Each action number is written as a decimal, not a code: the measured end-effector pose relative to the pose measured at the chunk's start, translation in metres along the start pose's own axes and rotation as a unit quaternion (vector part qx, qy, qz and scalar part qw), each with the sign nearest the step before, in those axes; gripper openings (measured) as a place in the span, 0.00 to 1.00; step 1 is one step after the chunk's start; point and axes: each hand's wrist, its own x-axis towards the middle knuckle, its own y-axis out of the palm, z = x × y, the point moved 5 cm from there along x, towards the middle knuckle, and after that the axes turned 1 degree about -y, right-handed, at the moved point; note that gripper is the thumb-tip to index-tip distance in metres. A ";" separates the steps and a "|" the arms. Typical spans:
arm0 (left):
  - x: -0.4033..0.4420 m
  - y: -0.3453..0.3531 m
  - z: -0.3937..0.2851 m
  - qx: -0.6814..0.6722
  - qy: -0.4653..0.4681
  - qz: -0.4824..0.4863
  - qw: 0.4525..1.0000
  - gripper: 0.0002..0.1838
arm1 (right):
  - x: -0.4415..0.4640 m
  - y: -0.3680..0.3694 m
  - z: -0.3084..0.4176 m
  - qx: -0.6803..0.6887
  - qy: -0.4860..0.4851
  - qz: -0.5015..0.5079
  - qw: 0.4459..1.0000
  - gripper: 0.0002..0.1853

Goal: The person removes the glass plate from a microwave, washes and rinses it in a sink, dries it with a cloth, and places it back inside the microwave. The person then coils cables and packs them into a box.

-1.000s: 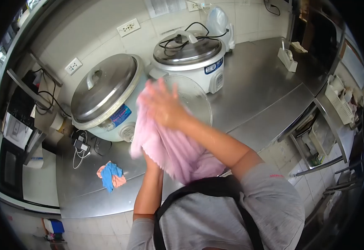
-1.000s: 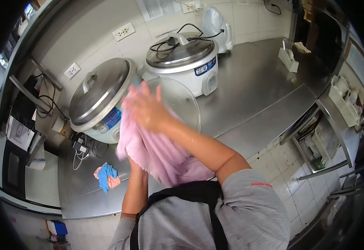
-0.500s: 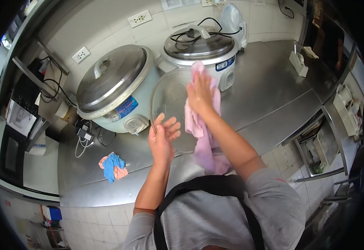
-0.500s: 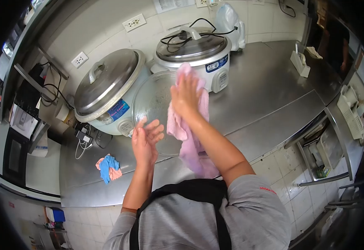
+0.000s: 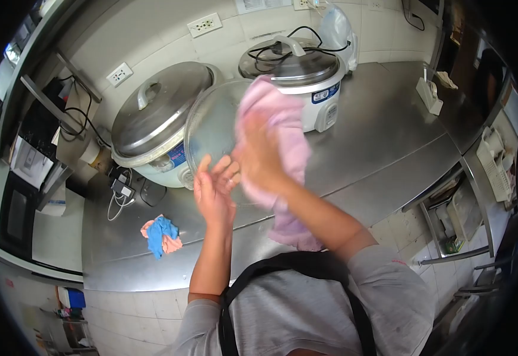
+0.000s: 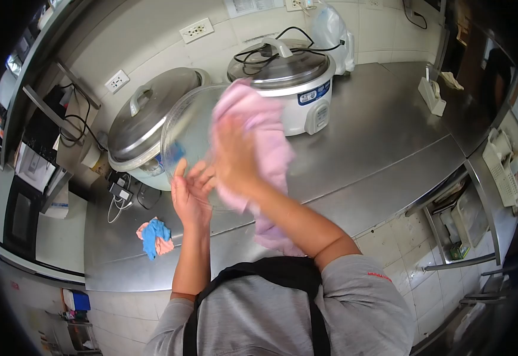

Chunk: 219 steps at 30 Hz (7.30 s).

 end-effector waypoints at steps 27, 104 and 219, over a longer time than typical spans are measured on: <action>0.022 -0.039 -0.011 0.185 -0.102 -0.087 0.973 0.12 | -0.014 -0.098 0.013 0.866 0.303 0.016 0.398 0.48; 0.037 0.008 -0.024 0.119 0.049 -0.001 0.992 0.12 | 0.037 0.013 -0.008 0.002 -0.157 0.145 0.977 0.15; -0.087 -0.407 -0.357 -0.054 0.073 -0.171 0.981 0.18 | -0.019 0.190 0.291 -0.113 0.072 0.126 0.983 0.23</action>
